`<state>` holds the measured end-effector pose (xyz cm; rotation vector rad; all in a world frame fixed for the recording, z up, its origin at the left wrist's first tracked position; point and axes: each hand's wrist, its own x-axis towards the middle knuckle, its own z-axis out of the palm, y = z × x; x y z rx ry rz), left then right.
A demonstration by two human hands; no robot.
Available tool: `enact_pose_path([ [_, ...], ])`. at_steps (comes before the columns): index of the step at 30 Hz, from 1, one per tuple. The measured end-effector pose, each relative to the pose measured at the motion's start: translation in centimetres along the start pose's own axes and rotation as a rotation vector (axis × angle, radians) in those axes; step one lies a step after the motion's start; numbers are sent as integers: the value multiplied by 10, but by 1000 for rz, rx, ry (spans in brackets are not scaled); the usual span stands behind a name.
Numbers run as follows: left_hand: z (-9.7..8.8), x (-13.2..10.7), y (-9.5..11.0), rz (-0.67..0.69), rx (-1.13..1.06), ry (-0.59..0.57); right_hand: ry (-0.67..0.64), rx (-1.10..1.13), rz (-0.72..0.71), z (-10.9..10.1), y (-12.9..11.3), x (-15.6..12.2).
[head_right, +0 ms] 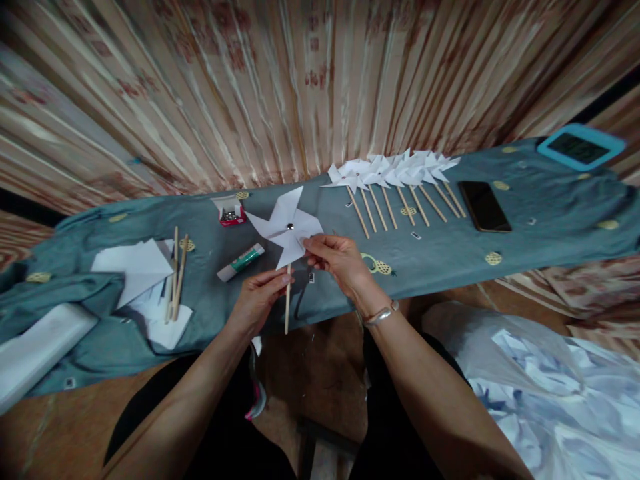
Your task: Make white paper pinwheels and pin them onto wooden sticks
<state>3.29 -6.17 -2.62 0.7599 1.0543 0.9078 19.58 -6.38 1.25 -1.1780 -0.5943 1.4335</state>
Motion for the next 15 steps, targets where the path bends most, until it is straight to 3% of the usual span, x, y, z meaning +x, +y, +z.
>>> enact_pose_path([
  [15,0,1,-1,18,2,-9,-82,-79,-24,7,10,-2],
])
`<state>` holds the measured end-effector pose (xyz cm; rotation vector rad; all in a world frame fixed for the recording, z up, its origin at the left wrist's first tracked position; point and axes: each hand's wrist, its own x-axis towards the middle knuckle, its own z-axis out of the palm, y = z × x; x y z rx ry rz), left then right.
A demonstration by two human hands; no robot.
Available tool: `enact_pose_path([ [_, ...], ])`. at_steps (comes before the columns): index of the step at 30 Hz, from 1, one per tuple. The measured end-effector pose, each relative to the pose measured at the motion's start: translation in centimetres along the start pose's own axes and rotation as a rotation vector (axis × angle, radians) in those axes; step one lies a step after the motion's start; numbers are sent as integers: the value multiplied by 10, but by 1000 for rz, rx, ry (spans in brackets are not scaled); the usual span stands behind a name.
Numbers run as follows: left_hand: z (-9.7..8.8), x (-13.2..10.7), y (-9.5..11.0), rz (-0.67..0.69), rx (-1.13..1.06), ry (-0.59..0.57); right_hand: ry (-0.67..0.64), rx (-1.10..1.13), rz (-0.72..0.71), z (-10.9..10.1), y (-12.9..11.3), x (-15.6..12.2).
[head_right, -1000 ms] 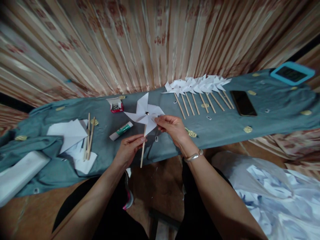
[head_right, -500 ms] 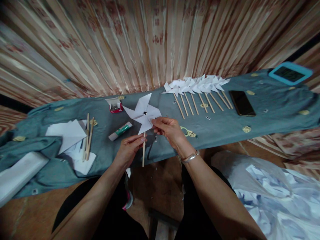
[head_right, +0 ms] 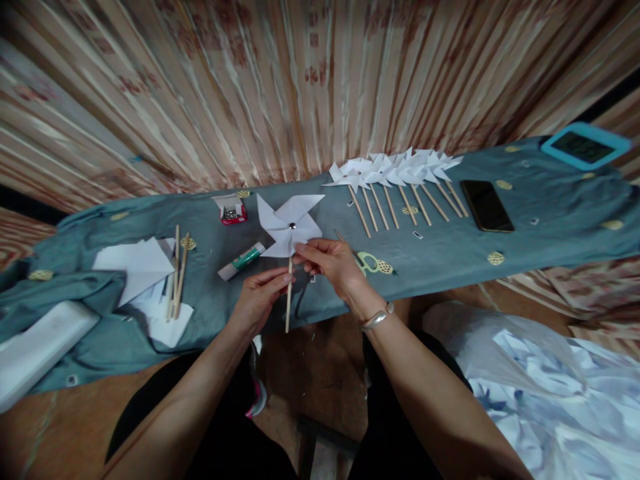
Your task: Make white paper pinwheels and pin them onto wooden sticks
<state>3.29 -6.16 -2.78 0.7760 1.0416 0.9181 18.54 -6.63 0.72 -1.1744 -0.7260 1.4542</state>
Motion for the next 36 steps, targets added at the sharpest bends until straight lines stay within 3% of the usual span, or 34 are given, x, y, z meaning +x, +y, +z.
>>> enact_pose_path([
  [20,7,4,3,-16,-94,0,-51,-277,-41,-5,-5,-13],
  [29,14,0,7,-52,-93,23,185,-358,-195,-35,-31,-15],
  [36,20,-3,9,-77,-98,2,379,-318,-356,-46,-33,-7],
])
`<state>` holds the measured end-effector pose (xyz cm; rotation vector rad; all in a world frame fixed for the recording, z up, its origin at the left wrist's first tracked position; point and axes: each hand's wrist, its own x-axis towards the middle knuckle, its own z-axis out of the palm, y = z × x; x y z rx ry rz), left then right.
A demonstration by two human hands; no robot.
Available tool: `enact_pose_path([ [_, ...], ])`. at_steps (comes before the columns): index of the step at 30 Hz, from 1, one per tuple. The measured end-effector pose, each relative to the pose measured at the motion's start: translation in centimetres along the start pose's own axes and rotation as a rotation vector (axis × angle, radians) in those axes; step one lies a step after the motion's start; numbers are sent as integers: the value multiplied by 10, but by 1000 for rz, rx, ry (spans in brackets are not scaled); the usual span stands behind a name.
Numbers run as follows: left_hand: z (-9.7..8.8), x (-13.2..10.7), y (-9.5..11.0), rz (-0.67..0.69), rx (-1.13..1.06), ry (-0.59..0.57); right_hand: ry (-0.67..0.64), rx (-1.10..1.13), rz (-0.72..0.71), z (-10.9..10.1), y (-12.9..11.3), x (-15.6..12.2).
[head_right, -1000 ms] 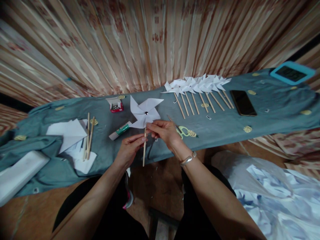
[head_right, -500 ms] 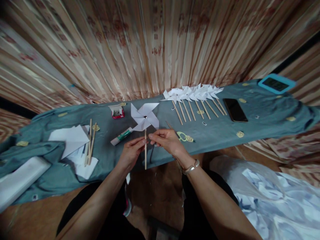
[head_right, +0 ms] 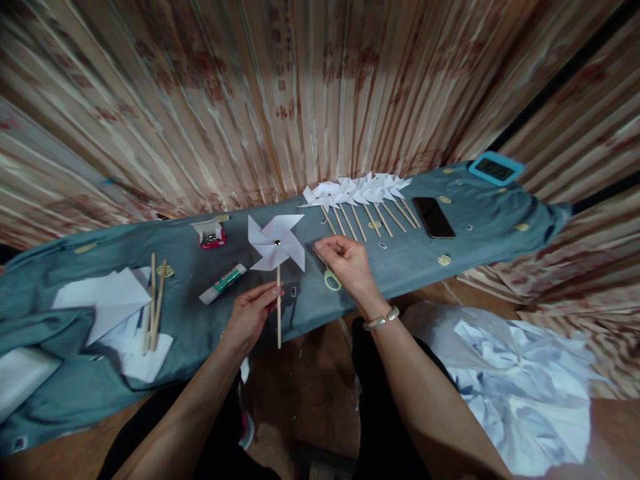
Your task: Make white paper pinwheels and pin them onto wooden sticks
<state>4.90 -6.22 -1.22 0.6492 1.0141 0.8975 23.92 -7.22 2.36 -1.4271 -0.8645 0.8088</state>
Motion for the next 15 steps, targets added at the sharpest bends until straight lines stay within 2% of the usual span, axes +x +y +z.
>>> enact_pose_path([
  [4,2,0,-3,-3,28,-17,35,-5,-72,2,3,6],
  [15,8,2,-7,6,-1,-37,-18,-96,-78,0,3,3],
])
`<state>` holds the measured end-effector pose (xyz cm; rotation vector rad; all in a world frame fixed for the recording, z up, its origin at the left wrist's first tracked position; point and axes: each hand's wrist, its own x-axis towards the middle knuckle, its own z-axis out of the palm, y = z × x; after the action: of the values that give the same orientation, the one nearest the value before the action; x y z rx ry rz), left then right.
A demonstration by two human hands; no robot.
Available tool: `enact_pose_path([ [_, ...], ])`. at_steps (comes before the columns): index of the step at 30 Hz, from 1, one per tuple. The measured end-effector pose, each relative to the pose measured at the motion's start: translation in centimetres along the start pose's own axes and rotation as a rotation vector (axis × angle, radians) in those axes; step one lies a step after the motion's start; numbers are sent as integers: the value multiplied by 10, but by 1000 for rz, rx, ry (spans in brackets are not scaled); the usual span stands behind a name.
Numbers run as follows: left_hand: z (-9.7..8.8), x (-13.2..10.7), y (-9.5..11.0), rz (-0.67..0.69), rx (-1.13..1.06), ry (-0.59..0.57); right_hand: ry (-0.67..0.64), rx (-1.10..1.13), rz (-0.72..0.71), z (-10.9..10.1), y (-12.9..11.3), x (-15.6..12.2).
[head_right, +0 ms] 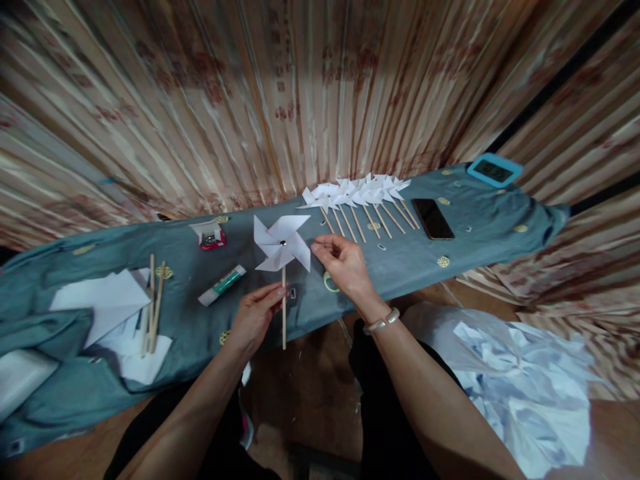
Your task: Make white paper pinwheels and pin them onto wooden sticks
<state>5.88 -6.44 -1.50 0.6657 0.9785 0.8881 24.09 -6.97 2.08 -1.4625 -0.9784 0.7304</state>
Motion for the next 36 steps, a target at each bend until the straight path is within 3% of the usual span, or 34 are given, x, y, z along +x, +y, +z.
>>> enact_pose_path([
  [4,2,-1,-3,-19,2,-10,9,18,28,-2,-5,1],
  [12,1,-4,-2,-12,22,-27,-108,97,204,5,-13,1],
  [18,-1,-3,0,2,-13,-6,-72,99,155,8,-13,-3],
  [24,-2,3,5,9,-111,39,-299,-72,207,12,-8,-19],
  [31,-2,7,12,21,-170,85,-594,-272,124,27,2,-44],
  [34,-2,6,15,32,-179,81,-610,-287,70,30,4,-49],
  [36,-2,5,16,26,-187,82,-542,-287,54,28,4,-47],
])
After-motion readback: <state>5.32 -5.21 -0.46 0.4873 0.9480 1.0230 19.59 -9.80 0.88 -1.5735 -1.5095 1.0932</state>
